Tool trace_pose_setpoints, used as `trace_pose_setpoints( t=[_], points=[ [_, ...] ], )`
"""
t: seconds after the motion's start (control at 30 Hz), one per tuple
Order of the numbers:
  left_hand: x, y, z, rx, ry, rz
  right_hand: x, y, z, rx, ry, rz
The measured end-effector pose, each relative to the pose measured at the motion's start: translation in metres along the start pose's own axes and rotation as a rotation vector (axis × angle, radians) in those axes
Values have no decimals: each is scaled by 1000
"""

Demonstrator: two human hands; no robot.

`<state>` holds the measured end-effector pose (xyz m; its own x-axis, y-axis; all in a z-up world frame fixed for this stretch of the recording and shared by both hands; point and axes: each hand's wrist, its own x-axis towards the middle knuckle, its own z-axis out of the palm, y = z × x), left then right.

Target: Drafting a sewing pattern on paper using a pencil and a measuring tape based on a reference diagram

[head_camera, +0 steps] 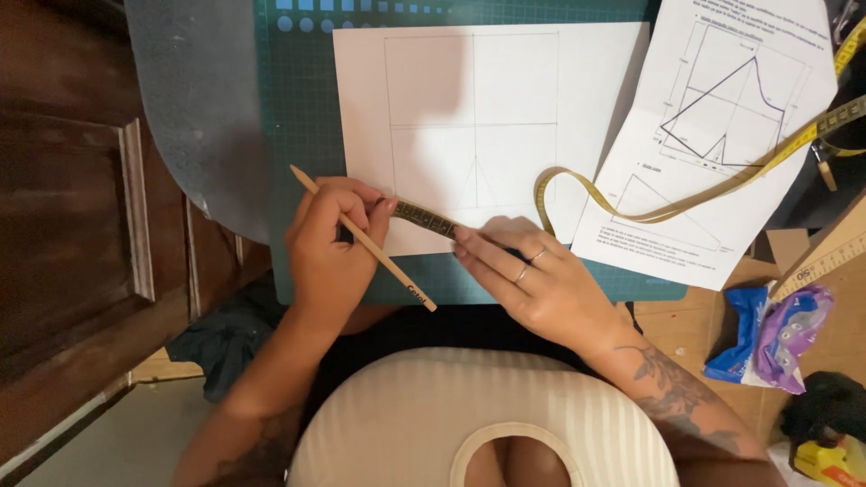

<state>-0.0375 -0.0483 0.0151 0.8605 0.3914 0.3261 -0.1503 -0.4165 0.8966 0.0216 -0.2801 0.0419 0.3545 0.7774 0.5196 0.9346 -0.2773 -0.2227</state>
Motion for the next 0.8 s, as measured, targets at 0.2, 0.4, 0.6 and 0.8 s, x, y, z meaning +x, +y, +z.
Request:
trace_pose_setpoints(
  t=[0.2,0.4,0.6,0.8],
  points=[
    [-3,-1,6,29,-15,50,1,15,-8,124,-47,59],
    [-3,-4,5,28,2,23,2,18,-11,140,-67,71],
    [1,-4,0,38,9,9,-1,14,-3,113,-59,67],
    [5,-5,-3,55,-7,2,-14,24,9,76,6,22]
  ],
)
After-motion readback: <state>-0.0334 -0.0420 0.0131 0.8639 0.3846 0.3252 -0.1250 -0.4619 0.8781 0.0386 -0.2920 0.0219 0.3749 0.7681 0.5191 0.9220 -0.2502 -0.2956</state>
